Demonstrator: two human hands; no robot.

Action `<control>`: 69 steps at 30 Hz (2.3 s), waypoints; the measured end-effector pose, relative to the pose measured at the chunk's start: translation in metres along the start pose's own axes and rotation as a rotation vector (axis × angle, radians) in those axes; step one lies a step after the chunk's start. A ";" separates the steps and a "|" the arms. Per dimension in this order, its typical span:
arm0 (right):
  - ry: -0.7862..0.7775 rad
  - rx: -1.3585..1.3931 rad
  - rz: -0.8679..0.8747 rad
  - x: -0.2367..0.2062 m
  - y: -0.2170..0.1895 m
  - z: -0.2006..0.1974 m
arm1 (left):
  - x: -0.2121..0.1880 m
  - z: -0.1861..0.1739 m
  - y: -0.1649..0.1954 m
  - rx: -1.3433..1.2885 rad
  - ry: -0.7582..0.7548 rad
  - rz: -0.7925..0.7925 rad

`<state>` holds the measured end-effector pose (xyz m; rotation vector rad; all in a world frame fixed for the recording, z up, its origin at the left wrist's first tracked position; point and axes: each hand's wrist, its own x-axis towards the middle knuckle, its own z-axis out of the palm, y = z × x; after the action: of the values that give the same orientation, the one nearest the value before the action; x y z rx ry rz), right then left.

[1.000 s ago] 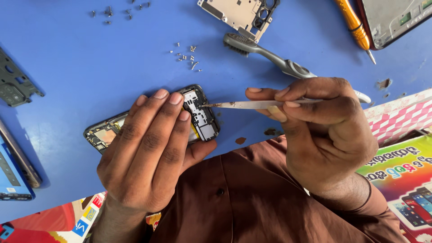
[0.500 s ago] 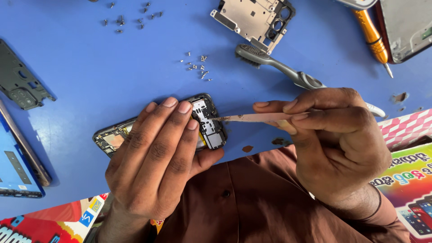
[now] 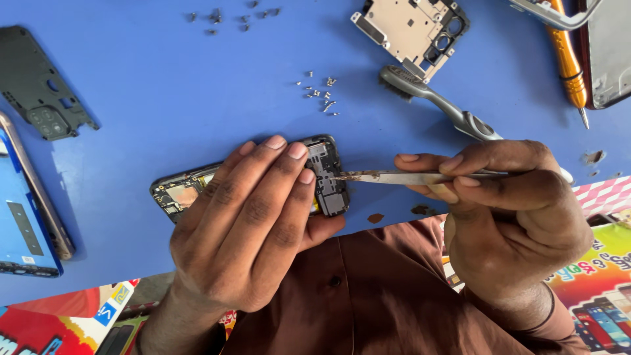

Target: The person uses a screwdriver and tweezers to remove screws and a small metal bracket from the internal frame of a disassembled smartphone. The device remains open on the workbench throughout the clip.

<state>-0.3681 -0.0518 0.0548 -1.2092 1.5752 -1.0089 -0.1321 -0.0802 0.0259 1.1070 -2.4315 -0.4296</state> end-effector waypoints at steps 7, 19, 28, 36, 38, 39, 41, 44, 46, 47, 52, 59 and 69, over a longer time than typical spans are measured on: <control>0.063 0.070 0.047 -0.001 0.000 0.007 | -0.002 -0.001 -0.002 -0.031 0.021 -0.016; 0.118 -0.012 -0.104 -0.002 0.007 0.014 | -0.005 -0.001 -0.004 -0.057 0.020 -0.007; 0.095 -0.068 -0.092 0.007 0.005 0.016 | 0.000 -0.003 -0.005 -0.069 0.017 -0.006; 0.057 -0.042 -0.049 0.016 -0.002 0.016 | 0.010 -0.004 -0.002 -0.023 0.032 0.001; 0.054 -0.031 -0.027 0.016 -0.004 0.015 | 0.010 -0.003 -0.002 -0.010 0.031 0.004; 0.056 -0.020 -0.017 0.016 -0.004 0.014 | 0.010 -0.003 -0.001 -0.009 0.029 0.006; 0.061 0.005 -0.001 0.015 -0.004 0.011 | 0.010 -0.001 -0.001 -0.004 0.027 0.011; 0.048 0.042 0.047 0.011 -0.002 0.005 | 0.010 0.000 0.000 0.012 0.043 0.021; 0.061 0.044 0.043 0.008 0.003 0.001 | 0.010 0.001 0.001 0.018 0.036 0.023; 0.083 0.033 0.019 0.006 0.006 -0.001 | 0.010 0.001 0.002 0.021 0.032 0.024; 0.154 0.103 -0.134 -0.005 0.028 -0.006 | 0.010 0.000 0.005 0.007 -0.008 0.017; 0.304 0.194 -0.142 -0.013 0.046 -0.025 | 0.008 0.004 0.009 -0.011 -0.037 -0.019; -0.080 -0.104 -0.175 -0.003 0.029 -0.039 | 0.008 0.002 0.022 -0.049 -0.115 -0.129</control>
<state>-0.4127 -0.0395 0.0393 -1.4617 1.4948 -0.9856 -0.1513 -0.0724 0.0363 1.2548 -2.4412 -0.6067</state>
